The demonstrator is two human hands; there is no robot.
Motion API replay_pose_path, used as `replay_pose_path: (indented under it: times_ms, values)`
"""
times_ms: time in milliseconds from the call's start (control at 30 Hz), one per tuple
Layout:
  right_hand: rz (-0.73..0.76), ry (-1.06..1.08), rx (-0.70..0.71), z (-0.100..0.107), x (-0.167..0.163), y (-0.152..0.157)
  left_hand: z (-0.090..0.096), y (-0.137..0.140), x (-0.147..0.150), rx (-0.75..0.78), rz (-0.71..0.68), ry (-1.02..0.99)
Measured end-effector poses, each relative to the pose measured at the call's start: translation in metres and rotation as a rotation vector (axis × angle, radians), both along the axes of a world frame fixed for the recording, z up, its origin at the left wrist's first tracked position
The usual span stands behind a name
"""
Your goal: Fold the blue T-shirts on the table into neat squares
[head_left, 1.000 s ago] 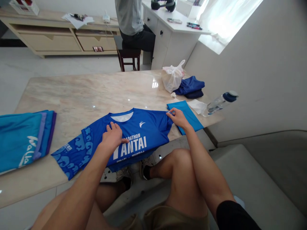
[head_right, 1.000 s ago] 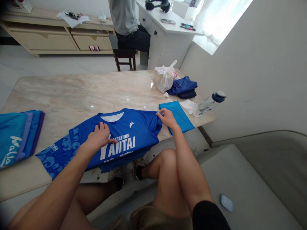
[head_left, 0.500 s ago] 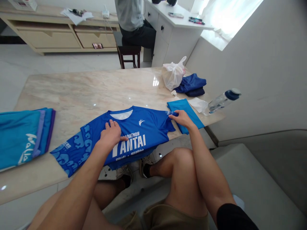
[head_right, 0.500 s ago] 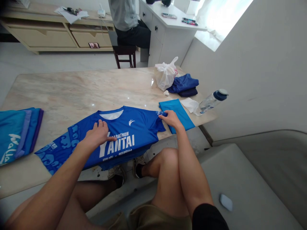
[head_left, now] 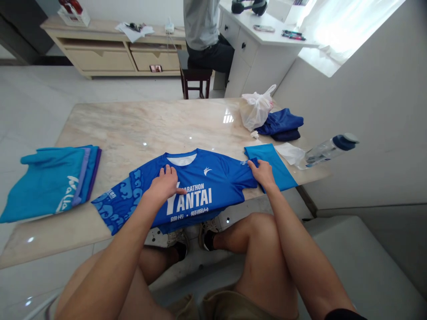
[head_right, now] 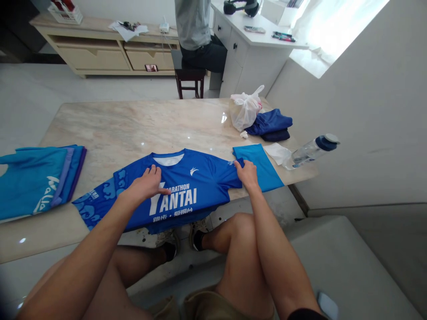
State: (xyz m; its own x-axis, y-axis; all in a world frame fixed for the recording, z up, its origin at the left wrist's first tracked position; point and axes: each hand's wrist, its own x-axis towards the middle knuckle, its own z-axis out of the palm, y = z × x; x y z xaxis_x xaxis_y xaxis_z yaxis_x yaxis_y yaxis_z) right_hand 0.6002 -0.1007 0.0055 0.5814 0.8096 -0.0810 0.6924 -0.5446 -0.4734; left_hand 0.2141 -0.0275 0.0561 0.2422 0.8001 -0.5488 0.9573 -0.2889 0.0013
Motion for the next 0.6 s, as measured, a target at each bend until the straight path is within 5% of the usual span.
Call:
replay_pose_path:
  times_ms: [200, 333, 600]
  values:
    - [0.175, -0.036, -0.101, 0.004, -0.004, -0.006, -0.004, 0.001, -0.013, 0.031, -0.027, -0.070]
    - [0.161, -0.203, -0.072, 0.015, -0.012, -0.007, -0.014, -0.001, -0.016, 0.018, 0.027, -0.012]
    - [0.140, -0.372, -0.229, 0.039, -0.039, -0.024, -0.018, -0.001, -0.019, -0.009, 0.049, -0.038]
